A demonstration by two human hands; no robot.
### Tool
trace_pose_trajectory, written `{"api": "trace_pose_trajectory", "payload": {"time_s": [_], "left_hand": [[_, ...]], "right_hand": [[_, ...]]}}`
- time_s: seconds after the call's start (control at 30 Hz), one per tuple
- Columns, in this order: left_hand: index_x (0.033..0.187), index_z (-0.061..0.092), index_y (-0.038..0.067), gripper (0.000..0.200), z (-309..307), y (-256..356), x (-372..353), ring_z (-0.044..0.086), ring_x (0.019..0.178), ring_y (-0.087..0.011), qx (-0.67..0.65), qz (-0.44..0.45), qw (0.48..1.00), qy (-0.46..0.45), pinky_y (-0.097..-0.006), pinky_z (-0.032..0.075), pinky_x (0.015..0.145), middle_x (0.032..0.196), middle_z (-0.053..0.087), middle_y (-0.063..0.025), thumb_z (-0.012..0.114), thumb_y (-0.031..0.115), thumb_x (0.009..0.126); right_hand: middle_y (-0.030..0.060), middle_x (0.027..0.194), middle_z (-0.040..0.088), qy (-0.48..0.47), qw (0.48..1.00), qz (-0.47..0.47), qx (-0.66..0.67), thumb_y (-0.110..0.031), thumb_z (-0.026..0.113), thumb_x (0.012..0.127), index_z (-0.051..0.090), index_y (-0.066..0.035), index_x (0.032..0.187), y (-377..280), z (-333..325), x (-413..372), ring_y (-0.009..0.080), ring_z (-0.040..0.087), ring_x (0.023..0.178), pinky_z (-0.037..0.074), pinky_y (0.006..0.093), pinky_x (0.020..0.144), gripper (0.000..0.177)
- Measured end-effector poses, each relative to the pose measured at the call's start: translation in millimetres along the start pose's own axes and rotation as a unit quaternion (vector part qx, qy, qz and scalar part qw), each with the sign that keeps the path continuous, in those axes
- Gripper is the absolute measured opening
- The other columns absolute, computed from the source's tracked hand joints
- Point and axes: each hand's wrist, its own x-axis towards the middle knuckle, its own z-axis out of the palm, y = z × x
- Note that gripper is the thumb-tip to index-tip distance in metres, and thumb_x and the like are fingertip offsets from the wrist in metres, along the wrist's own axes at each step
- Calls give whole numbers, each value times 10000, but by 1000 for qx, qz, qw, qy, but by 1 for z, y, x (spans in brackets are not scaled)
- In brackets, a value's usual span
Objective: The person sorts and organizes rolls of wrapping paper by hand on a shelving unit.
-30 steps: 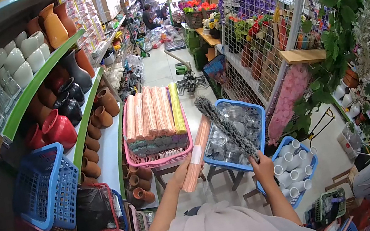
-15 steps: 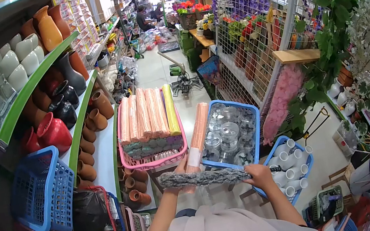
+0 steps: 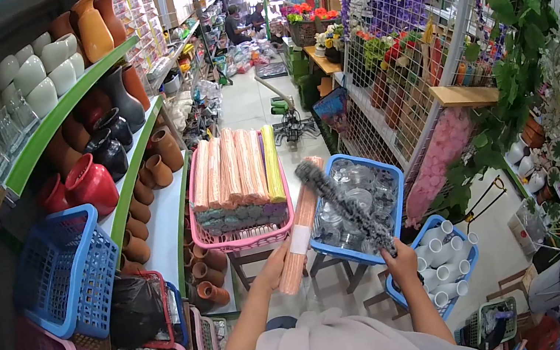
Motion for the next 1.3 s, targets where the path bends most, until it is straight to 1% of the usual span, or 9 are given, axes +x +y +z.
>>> {"api": "trace_pose_trajectory", "payload": {"time_s": [0.17,0.2,0.33,0.47,0.63,0.87,1.0,1.13,1.3], "left_hand": [[1261,478,93,462,10,6,-9,608,709,-139,-26,33,998,-42,-285,537,605,885,614,-60,389,452,984],[1326,429,116,481,-12,-22,15,612,729,-131,167,206,963,-47,-273,537,607,920,614,-53,377,453,988],[1357,369,152,487,-1,-5,3,621,736,-141,-48,13,997,-52,-285,543,600,910,612,-58,370,466,985],[1335,368,185,450,13,3,-9,621,718,-149,-76,7,992,-103,-296,544,591,871,606,-77,373,467,984],[1151,534,25,523,3,-5,-2,611,748,-181,-45,13,997,-68,-302,535,664,864,608,-106,376,491,974],[1249,434,69,470,-12,-3,-6,585,686,-151,-135,-24,968,-208,-274,519,605,890,592,-84,367,454,989],[1196,489,38,478,1,-2,-13,595,669,-121,-65,55,996,-23,-254,523,566,874,613,-78,368,451,989],[1182,512,42,483,-26,-14,-1,599,739,-115,-40,-3,998,-42,-264,528,600,903,608,-71,385,462,981],[1225,499,16,504,-9,-6,-11,583,775,-91,-71,-6,997,-43,-258,524,667,921,592,-37,460,443,959]], "right_hand": [[145,785,639,-51,977,-207,-7,-234,734,635,638,-55,908,7,-7,-1,339,630,740,485,405,631,341],[143,782,637,-64,970,-235,-23,-229,732,630,641,-62,911,6,-9,1,338,630,743,484,403,634,339],[130,770,640,8,1000,24,-9,-271,753,635,614,-80,880,3,2,6,340,616,692,474,408,581,340],[162,771,630,-152,952,-259,-57,-221,702,708,618,-37,892,-5,-23,0,364,600,696,471,402,612,273],[187,814,648,-26,998,38,50,-229,718,708,642,-41,942,-6,-7,7,369,624,752,483,423,656,309],[146,858,664,-142,962,-230,-48,-224,746,658,648,-50,922,1,-11,3,338,638,754,502,389,659,331],[121,854,665,-39,996,38,69,-208,750,639,651,-44,871,-4,4,5,318,640,731,501,387,637,301],[160,762,646,-176,947,-261,-67,-213,714,703,640,-26,923,-11,-10,1,340,624,698,483,401,614,298],[169,719,622,-40,996,18,75,-221,713,703,640,-27,947,-12,13,2,351,611,665,480,403,607,320]]}}
